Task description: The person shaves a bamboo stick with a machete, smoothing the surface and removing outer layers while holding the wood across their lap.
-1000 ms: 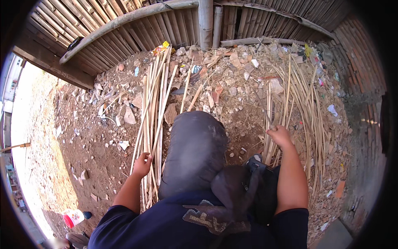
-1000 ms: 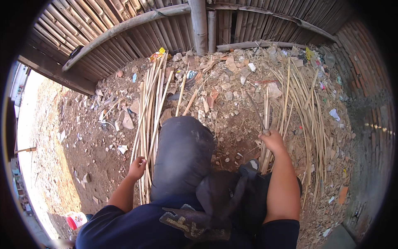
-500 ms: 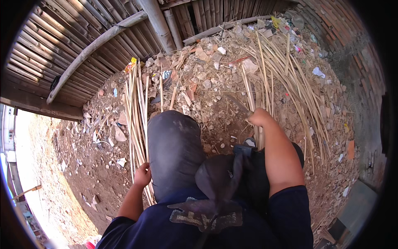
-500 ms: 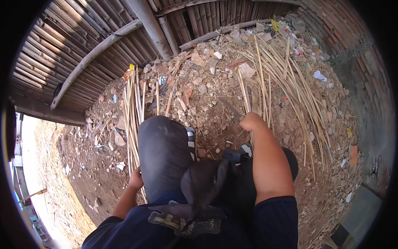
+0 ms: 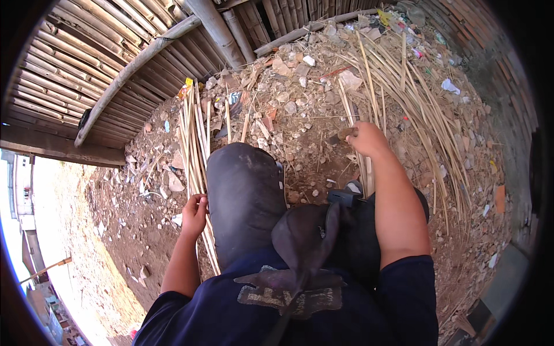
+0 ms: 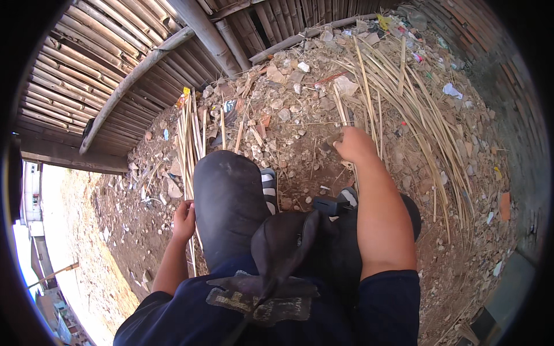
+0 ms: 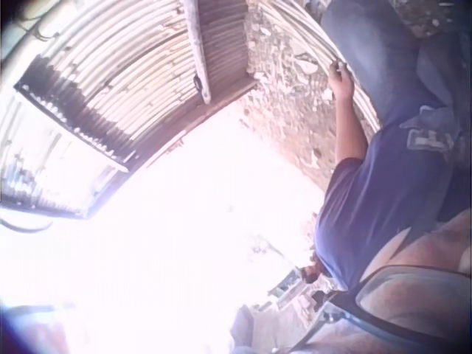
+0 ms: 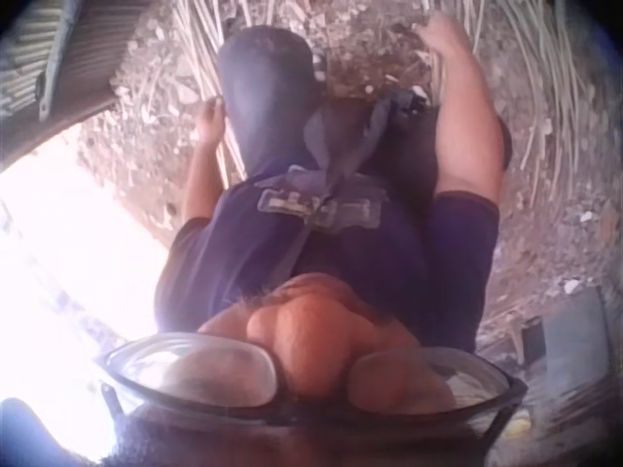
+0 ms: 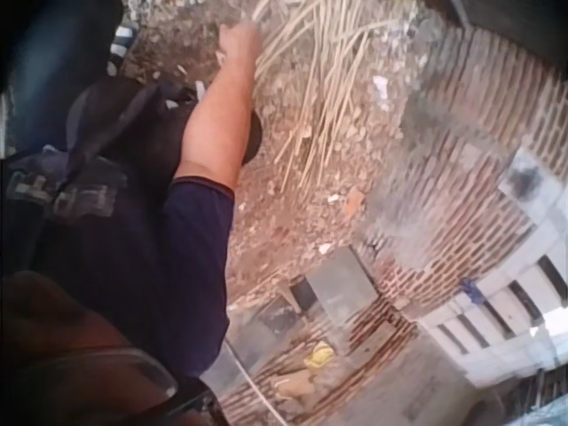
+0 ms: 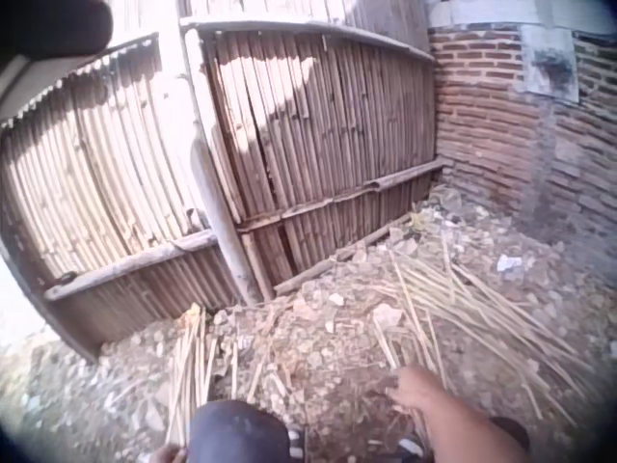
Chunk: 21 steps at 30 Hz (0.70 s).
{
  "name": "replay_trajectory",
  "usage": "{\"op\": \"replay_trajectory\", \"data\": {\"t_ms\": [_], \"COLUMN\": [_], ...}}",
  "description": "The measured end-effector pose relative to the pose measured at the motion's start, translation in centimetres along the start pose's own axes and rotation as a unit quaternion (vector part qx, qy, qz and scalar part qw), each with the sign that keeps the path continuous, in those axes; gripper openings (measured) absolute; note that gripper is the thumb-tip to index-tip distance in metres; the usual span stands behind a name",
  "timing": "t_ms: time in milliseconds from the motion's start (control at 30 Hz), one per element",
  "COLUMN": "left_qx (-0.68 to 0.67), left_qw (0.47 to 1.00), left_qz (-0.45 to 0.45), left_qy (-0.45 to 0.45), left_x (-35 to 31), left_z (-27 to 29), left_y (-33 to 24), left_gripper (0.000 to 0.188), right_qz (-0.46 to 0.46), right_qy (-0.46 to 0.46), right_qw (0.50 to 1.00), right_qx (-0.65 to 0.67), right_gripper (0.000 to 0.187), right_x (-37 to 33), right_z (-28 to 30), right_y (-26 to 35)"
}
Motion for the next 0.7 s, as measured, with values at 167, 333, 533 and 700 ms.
{"op": "replay_trajectory", "data": {"t_ms": [167,333,533,700], "left_qx": [0.006,0.016,-0.027,-0.014], "left_qw": [1.0,0.997,0.999,0.996], "left_qz": [0.018,0.067,0.044,0.083], "left_qy": [-0.024,-0.025,-0.006,-0.001], "left_x": [-1.8,-3.0,-2.3,-4.4], "left_z": [0.3,1.0,0.5,1.2], "left_y": [3.7,8.7,15.7,14.2], "left_gripper": [0.028,0.028,0.026,0.028], "right_qz": [-0.01,-0.036,-0.072,-0.082], "right_qy": [-0.073,-0.076,-0.02,-0.08], "right_qw": [0.997,0.996,0.997,0.993], "right_qx": [-0.016,0.014,0.01,0.009], "right_gripper": [0.04,0.045,0.043,0.042], "right_x": [-2.0,-1.5,0.1,-1.4], "right_z": [5.6,5.2,-0.6,4.4], "right_y": [2.7,2.3,-0.6,1.9]}}
Point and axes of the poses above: each hand's wrist, its own x-axis towards the middle knuckle, its own z-axis out of the back of the hand, y = z × x, the point moved 4 cm from there along x, towards the middle knuckle, and after that the axes turned 10 degrees about -x, right-handed, at the moved point
